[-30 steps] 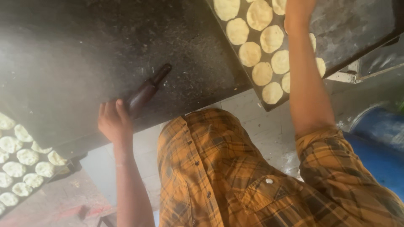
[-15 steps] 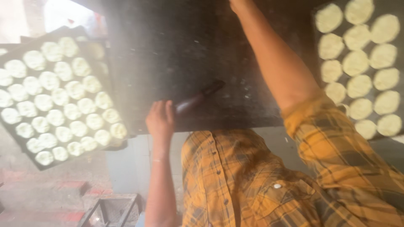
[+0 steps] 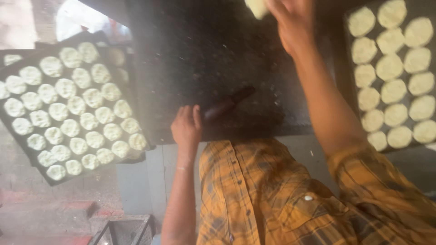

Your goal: The person takes small pieces of dough and flattens them into discs using a rolling pin on a dark countertop before placing them onto metal trays.

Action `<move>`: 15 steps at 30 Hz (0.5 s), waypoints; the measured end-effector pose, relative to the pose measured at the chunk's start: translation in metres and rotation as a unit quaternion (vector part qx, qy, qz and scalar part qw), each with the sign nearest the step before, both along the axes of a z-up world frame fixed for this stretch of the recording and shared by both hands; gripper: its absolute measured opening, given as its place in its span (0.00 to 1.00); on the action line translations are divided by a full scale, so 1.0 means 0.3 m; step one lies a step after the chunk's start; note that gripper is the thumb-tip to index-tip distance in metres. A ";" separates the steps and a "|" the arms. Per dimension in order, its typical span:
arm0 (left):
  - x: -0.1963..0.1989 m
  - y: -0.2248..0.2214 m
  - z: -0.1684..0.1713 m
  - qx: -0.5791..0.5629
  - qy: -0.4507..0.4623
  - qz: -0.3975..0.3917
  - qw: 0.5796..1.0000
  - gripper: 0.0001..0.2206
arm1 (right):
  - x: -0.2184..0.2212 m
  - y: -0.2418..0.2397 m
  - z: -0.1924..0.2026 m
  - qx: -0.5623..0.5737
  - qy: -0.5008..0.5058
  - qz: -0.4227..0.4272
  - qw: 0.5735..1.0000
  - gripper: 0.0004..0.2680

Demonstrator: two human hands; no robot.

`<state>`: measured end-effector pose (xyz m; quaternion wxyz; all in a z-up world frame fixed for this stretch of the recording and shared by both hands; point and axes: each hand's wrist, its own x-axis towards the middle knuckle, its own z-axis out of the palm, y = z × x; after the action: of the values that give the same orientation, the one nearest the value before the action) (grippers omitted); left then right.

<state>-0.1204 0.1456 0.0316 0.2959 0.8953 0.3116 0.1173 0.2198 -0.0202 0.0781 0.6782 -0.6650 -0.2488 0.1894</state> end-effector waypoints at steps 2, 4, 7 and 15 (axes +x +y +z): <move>0.018 -0.014 -0.019 0.019 -0.010 -0.010 1.000 0.13 | -0.160 -0.264 0.003 0.002 -0.001 -0.014 1.000 0.12; 0.027 -0.042 -0.033 0.041 0.014 -0.026 0.999 0.15 | -0.311 -0.489 -0.042 -0.044 -0.001 -0.041 0.998 0.11; 0.069 -0.100 -0.051 0.080 -0.032 -0.044 0.995 0.17 | -0.394 -0.692 -0.171 -0.279 -0.229 -0.048 0.931 0.10; 0.170 -0.250 -0.066 0.141 -0.024 -0.029 0.989 0.18 | -0.425 -0.726 -0.338 -0.306 -0.281 0.073 0.907 0.07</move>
<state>-0.0693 0.0707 0.0119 0.1773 0.9336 0.2590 0.1727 0.0924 -0.2379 -0.0234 0.3281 -0.8453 -0.4069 0.1108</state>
